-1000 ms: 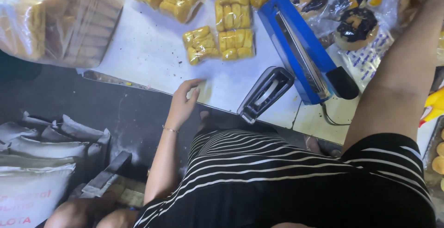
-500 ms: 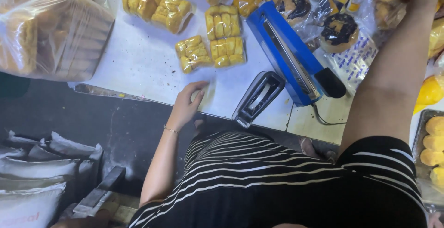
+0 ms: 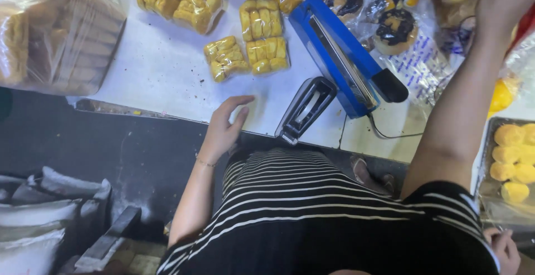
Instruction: Packing various types of bread rolls into plastic bags at a bakery packaging station.
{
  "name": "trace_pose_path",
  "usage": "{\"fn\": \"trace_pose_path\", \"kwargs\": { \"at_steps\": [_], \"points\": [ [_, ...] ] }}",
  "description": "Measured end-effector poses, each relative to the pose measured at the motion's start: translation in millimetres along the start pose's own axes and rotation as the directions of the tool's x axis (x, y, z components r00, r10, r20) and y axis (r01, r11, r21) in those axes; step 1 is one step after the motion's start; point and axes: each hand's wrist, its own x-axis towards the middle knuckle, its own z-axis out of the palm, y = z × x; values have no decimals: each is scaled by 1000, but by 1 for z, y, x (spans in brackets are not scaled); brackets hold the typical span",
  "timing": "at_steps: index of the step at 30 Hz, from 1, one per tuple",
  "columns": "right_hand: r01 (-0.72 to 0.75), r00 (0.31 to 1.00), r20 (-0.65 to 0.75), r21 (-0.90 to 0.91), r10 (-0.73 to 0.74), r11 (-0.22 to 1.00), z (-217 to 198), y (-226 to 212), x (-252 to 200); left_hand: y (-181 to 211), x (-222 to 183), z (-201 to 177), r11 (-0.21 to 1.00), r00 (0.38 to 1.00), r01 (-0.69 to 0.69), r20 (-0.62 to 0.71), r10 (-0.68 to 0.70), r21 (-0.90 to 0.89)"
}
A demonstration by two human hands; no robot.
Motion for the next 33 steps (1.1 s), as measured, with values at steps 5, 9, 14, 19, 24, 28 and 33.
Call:
{"fn": "trace_pose_path", "kwargs": {
  "at_steps": [5,9,14,19,24,28,33],
  "points": [
    [423,886,26,361,-462,831,-212,-281,2,36,44,18,891,929,-316,85,361,-327],
    [625,680,144,399,-719,671,-241,-426,-45,29,67,17,747,861,-267,197,469,-609],
    [373,848,168,484,-502,792,-252,-465,-98,14,13,-16,779,956,-63,185,226,-624],
    [-331,943,315,919,107,216,-280,-542,-142,12,-16,-48,770,923,-203,144,356,-606],
    [-516,855,445,779,266,356,-266,-590,-231,-27,-44,-50,891,918,-349,87,388,-291],
    [-223,967,251,749,45,624,-270,-599,-266,-51,-57,-45,908,937,-171,221,270,-383],
    [330,927,15,442,-374,834,-285,-600,-325,-70,-101,-38,951,798,-6,572,191,-310]
  ]
}}
